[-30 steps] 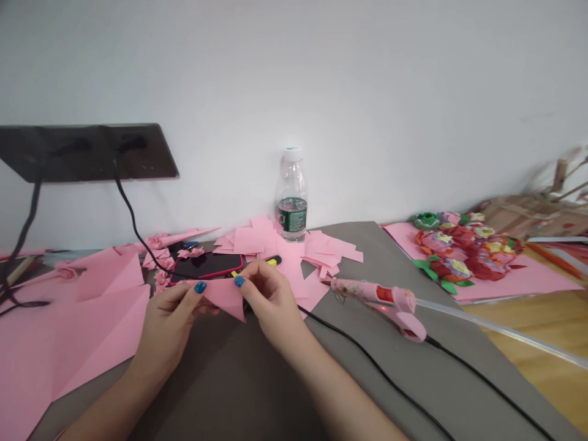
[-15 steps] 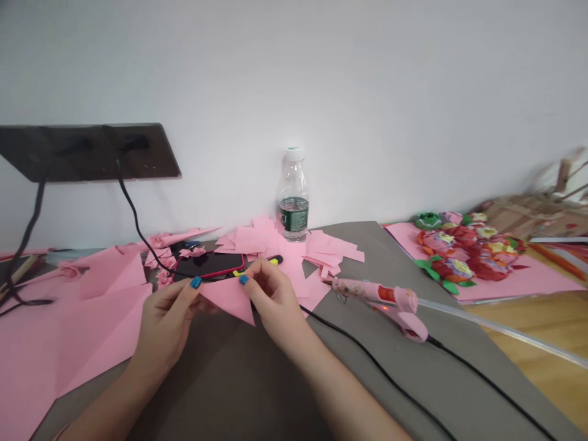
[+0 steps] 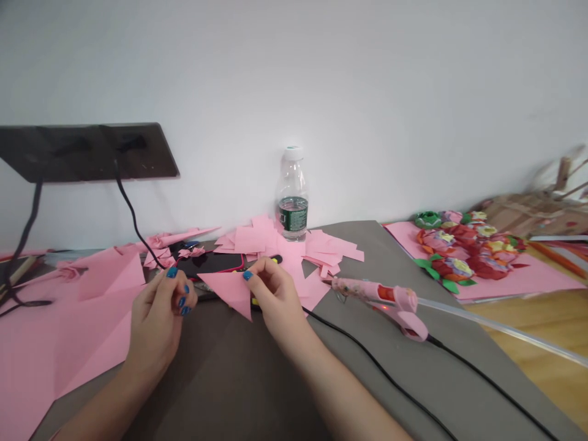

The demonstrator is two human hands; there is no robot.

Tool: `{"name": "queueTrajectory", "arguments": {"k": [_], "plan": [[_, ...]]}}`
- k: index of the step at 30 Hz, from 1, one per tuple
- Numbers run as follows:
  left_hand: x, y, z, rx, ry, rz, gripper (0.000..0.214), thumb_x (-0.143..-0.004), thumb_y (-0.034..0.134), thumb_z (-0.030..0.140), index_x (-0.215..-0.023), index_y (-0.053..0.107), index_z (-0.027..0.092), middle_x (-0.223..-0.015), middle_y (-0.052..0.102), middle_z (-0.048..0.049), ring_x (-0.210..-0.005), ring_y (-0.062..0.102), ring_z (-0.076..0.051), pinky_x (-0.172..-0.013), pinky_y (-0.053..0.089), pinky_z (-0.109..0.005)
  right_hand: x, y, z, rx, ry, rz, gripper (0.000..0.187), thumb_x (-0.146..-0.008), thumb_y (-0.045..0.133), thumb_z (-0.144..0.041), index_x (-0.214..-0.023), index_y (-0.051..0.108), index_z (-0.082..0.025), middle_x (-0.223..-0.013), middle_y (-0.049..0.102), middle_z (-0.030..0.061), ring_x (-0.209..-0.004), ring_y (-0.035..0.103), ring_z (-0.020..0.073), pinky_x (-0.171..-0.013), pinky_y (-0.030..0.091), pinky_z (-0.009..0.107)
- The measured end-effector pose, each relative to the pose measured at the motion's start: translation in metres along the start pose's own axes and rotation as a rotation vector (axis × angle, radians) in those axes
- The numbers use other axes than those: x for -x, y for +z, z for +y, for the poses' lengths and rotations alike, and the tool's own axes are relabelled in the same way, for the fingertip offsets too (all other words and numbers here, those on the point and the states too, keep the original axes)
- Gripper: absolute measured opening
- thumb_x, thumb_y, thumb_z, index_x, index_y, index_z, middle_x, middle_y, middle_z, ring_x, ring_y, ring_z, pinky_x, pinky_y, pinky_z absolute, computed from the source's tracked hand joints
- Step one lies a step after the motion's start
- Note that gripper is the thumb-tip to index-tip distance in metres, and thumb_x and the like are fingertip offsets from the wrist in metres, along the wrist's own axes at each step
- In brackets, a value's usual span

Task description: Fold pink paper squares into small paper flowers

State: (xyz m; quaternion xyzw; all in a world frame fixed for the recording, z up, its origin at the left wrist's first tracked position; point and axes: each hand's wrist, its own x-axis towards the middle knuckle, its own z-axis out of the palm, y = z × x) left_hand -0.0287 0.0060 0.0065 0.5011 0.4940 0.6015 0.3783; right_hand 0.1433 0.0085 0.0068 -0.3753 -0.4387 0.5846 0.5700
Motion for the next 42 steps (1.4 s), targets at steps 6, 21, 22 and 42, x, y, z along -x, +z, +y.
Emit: {"name": "queueTrajectory", "arguments": {"k": [6,21,22,42], "plan": [[0.006,0.007,0.009,-0.141,0.033,-0.379,0.041,-0.085,0.059,0.051,-0.061,0.053,0.018,-0.057,0.049,0.0015,-0.053,0.043,-0.012,-0.049,0.035,-0.023,0.002,0.005,-0.003,0.034,-0.03,-0.044,0.033,-0.08,0.07,-0.045,-0.071,0.052,-0.019,-0.067,0.044,-0.0037,-0.061,0.038,0.0107,-0.057,0.03,0.024],[0.01,0.01,0.005,-0.164,-0.14,-0.473,0.024,-0.079,0.064,0.036,-0.073,0.069,0.013,-0.06,0.062,-0.0014,-0.053,0.052,-0.013,-0.049,0.042,-0.022,0.005,0.009,-0.002,0.074,-0.063,-0.099,0.033,-0.079,0.071,-0.046,-0.067,0.054,-0.019,-0.066,0.048,-0.0017,-0.064,0.041,0.0133,-0.058,0.034,0.025],[0.011,0.01,0.006,-0.141,-0.146,-0.477,0.022,-0.078,0.066,0.034,-0.075,0.07,0.013,-0.066,0.065,-0.0029,-0.058,0.056,-0.015,-0.053,0.045,-0.023,0.005,0.01,-0.003,0.068,-0.056,-0.089,0.034,-0.078,0.071,-0.046,-0.066,0.054,-0.019,-0.066,0.047,-0.0018,-0.064,0.041,0.0133,-0.058,0.034,0.025],[0.014,0.012,0.006,-0.204,-0.115,-0.554,0.023,-0.079,0.063,0.033,-0.07,0.071,0.013,-0.065,0.068,-0.0035,-0.056,0.056,-0.014,-0.052,0.044,-0.022,0.016,0.024,0.006,-0.148,-0.017,0.124,0.027,-0.076,0.073,-0.035,-0.065,0.054,-0.019,-0.067,0.045,-0.0031,-0.062,0.04,0.011,-0.057,0.035,0.022]]}}
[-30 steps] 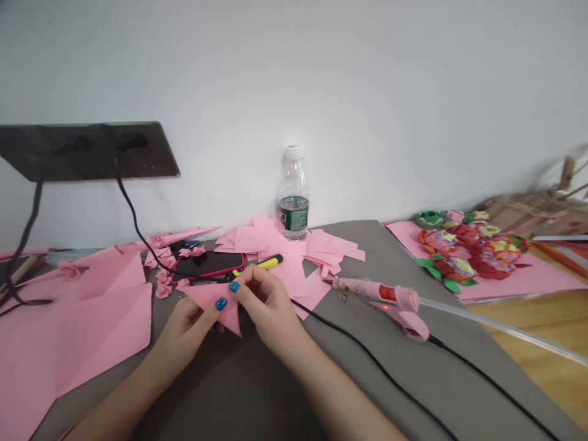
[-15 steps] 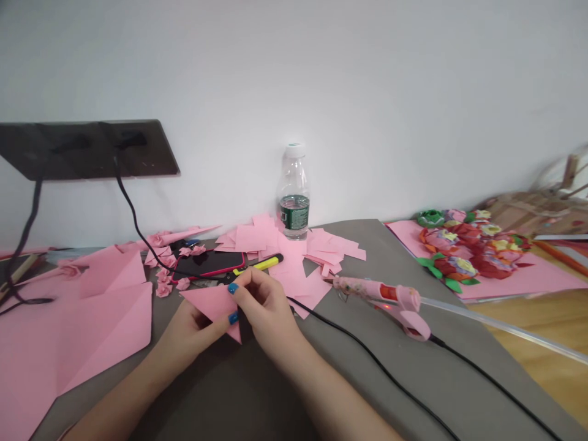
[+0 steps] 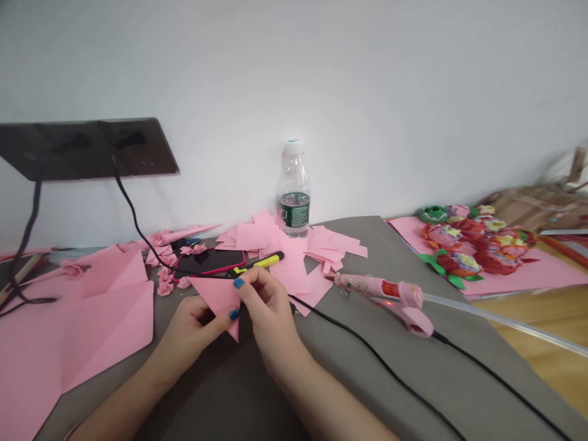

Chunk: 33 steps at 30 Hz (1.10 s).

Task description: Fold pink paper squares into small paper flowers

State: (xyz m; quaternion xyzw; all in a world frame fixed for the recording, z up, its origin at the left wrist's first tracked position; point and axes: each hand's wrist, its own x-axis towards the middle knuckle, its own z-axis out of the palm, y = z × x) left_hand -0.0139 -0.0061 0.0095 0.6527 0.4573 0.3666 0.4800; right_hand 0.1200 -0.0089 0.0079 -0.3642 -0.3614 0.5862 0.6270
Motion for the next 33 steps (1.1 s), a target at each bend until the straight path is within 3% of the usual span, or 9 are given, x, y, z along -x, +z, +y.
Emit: {"name": "queueTrajectory", "arguments": {"k": [4,9,15,21,33], "plan": [[0.0009,0.005,0.0046,-0.01,0.012,-0.049,0.028,-0.08,0.059,0.03,-0.057,0.064,0.014,-0.048,0.059,-0.0013,-0.044,0.051,-0.012,-0.044,0.038,-0.021,0.0049,0.0039,0.0015,-0.101,0.093,0.026,0.03,-0.076,0.073,-0.039,-0.067,0.051,-0.02,-0.061,0.043,-0.0056,-0.051,0.038,0.0083,-0.043,0.034,0.019],[0.0015,0.0076,0.0039,0.013,0.054,-0.077,0.031,-0.085,0.054,0.028,-0.058,0.063,0.016,-0.054,0.065,-0.0037,-0.049,0.057,-0.013,-0.05,0.043,-0.022,0.007,0.0062,-0.0007,-0.143,0.188,0.028,0.033,-0.074,0.074,-0.042,-0.068,0.049,-0.021,-0.051,0.043,-0.009,-0.036,0.038,0.006,-0.031,0.032,0.016],[0.0018,0.0066,0.0037,0.016,0.005,-0.096,0.031,-0.085,0.056,0.033,-0.06,0.063,0.016,-0.045,0.055,0.0006,-0.042,0.05,-0.011,-0.045,0.038,-0.021,0.0067,0.0047,-0.0016,-0.165,0.158,0.013,0.029,-0.079,0.071,-0.039,-0.071,0.05,-0.021,-0.054,0.047,-0.0082,-0.037,0.043,0.0064,-0.033,0.038,0.018],[0.0016,0.0057,0.0075,0.023,-0.029,-0.11,0.032,-0.083,0.056,0.034,-0.056,0.061,0.016,-0.044,0.05,0.0023,-0.04,0.044,-0.009,-0.043,0.033,-0.02,0.0086,0.0055,-0.0002,-0.177,0.11,0.019,0.028,-0.081,0.069,-0.039,-0.07,0.051,-0.022,-0.054,0.048,-0.0072,-0.038,0.043,0.0089,-0.032,0.037,0.021],[0.0018,0.0074,0.0088,-0.07,0.069,-0.055,0.032,-0.089,0.048,0.035,-0.062,0.052,0.018,-0.056,0.048,0.0021,-0.053,0.042,-0.012,-0.05,0.032,-0.023,0.0023,0.0019,-0.0007,-0.116,-0.005,0.157,0.032,-0.077,0.073,-0.041,-0.066,0.05,-0.021,-0.064,0.043,-0.0038,-0.06,0.039,0.0125,-0.056,0.036,0.025]]}}
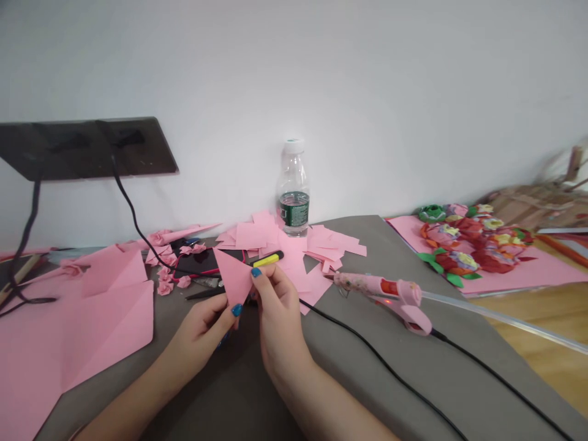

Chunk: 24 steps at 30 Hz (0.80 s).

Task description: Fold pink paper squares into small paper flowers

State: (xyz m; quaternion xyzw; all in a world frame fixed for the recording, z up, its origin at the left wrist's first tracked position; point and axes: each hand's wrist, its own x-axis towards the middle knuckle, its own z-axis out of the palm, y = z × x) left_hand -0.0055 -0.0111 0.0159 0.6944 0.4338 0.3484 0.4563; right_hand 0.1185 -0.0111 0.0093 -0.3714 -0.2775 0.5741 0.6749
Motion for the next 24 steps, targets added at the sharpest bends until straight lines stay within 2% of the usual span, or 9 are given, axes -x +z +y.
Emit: {"name": "queueTrajectory", "arguments": {"k": [5,9,12,17,24], "plan": [[0.0,0.0,-0.002,0.016,-0.022,-0.015,0.029,-0.09,0.047,0.035,-0.066,0.048,0.019,-0.062,0.042,0.0033,-0.058,0.038,-0.012,-0.053,0.03,-0.023,0.0,0.0,0.0,-0.012,0.005,0.023,0.033,-0.075,0.074,-0.04,-0.065,0.05,-0.02,-0.065,0.042,-0.004,-0.061,0.037,0.0118,-0.058,0.034,0.025],[0.0,-0.002,-0.005,0.004,-0.008,0.005,0.031,-0.09,0.048,0.036,-0.065,0.044,0.019,-0.063,0.039,0.0036,-0.06,0.035,-0.012,-0.055,0.028,-0.024,-0.001,-0.004,-0.001,0.065,-0.009,0.044,0.034,-0.078,0.071,-0.04,-0.065,0.048,-0.02,-0.062,0.041,-0.0046,-0.06,0.036,0.0114,-0.057,0.032,0.025],[0.0,-0.005,-0.008,0.032,-0.017,0.056,0.034,-0.093,0.046,0.041,-0.066,0.042,0.02,-0.062,0.037,0.0047,-0.057,0.033,-0.012,-0.053,0.026,-0.025,-0.006,-0.007,-0.003,0.161,-0.051,0.057,0.03,-0.077,0.071,-0.039,-0.066,0.051,-0.02,-0.06,0.044,-0.0047,-0.058,0.038,0.011,-0.055,0.03,0.024],[0.001,-0.008,-0.013,0.083,-0.039,0.164,0.037,-0.098,0.038,0.047,-0.07,0.04,0.021,-0.06,0.031,0.0065,-0.053,0.028,-0.011,-0.051,0.022,-0.026,-0.014,-0.009,-0.007,0.239,-0.054,-0.012,0.025,-0.075,0.07,-0.035,-0.065,0.054,-0.019,-0.06,0.049,-0.0039,-0.055,0.039,0.0097,-0.052,0.029,0.024],[0.001,-0.008,-0.011,0.035,0.009,0.119,0.035,-0.098,0.04,0.042,-0.071,0.039,0.021,-0.063,0.03,0.006,-0.056,0.028,-0.012,-0.052,0.023,-0.026,-0.015,-0.01,-0.012,0.232,-0.089,-0.026,0.021,-0.076,0.067,-0.031,-0.064,0.055,-0.019,-0.058,0.047,-0.0048,-0.056,0.04,0.0099,-0.053,0.03,0.023]]}}
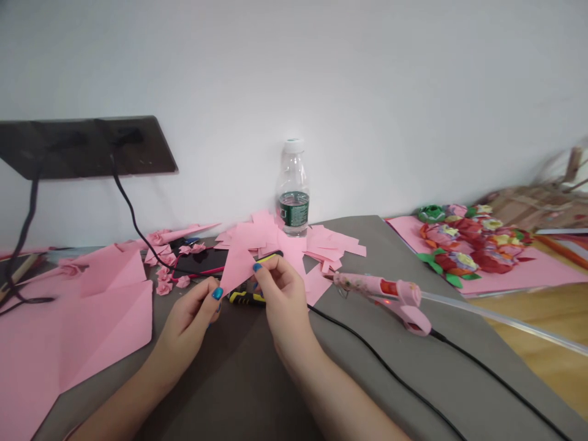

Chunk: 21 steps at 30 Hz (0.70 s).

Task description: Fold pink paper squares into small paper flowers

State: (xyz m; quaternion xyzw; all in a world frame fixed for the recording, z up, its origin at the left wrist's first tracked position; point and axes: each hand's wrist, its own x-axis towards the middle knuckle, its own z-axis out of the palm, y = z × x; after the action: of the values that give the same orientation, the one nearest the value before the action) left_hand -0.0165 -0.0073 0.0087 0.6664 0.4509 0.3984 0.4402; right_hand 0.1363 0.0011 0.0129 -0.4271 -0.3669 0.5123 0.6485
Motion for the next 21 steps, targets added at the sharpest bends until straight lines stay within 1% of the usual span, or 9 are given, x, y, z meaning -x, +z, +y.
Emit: {"name": "queueTrajectory", "arguments": {"k": [7,11,13,17,21], "plan": [[-0.0012,-0.0016,0.0018,0.006,0.016,-0.022,0.034,-0.098,0.04,0.039,-0.069,0.037,0.021,-0.064,0.03,0.0055,-0.057,0.028,-0.012,-0.052,0.024,-0.026,0.0004,0.0006,0.0042,-0.049,0.017,-0.017,0.022,-0.077,0.069,-0.033,-0.065,0.056,-0.019,-0.059,0.048,-0.0046,-0.057,0.04,0.0103,-0.055,0.032,0.023],[-0.0021,-0.0036,0.0032,-0.037,0.065,0.026,0.032,-0.097,0.041,0.035,-0.068,0.038,0.021,-0.063,0.032,0.0054,-0.057,0.029,-0.012,-0.052,0.024,-0.025,0.0008,0.0008,0.0038,-0.064,0.037,-0.03,0.025,-0.076,0.07,-0.034,-0.063,0.055,-0.019,-0.059,0.048,-0.0043,-0.057,0.04,0.0102,-0.055,0.031,0.023],[-0.0028,-0.0043,0.003,-0.037,0.064,0.041,0.033,-0.096,0.043,0.035,-0.067,0.038,0.021,-0.063,0.032,0.0053,-0.056,0.029,-0.011,-0.052,0.024,-0.025,0.0,0.0002,0.0037,-0.062,0.04,-0.044,0.025,-0.076,0.07,-0.034,-0.063,0.055,-0.019,-0.06,0.049,-0.0043,-0.057,0.041,0.0102,-0.056,0.031,0.023],[-0.0039,-0.0046,0.002,0.017,0.037,0.031,0.038,-0.096,0.041,0.042,-0.064,0.041,0.02,-0.061,0.035,0.0045,-0.055,0.033,-0.011,-0.051,0.026,-0.025,-0.0015,-0.0009,0.0051,-0.055,0.064,-0.072,0.028,-0.075,0.072,-0.038,-0.064,0.055,-0.018,-0.061,0.05,-0.0041,-0.058,0.042,0.0099,-0.056,0.032,0.023],[-0.004,-0.0032,0.0015,0.045,0.017,0.016,0.042,-0.095,0.041,0.05,-0.069,0.052,0.018,-0.063,0.046,0.0019,-0.056,0.039,-0.012,-0.053,0.031,-0.025,-0.0006,0.0002,0.0053,-0.012,0.06,-0.14,0.029,-0.076,0.072,-0.04,-0.065,0.055,-0.019,-0.063,0.051,-0.0032,-0.057,0.042,0.0102,-0.056,0.033,0.024]]}}
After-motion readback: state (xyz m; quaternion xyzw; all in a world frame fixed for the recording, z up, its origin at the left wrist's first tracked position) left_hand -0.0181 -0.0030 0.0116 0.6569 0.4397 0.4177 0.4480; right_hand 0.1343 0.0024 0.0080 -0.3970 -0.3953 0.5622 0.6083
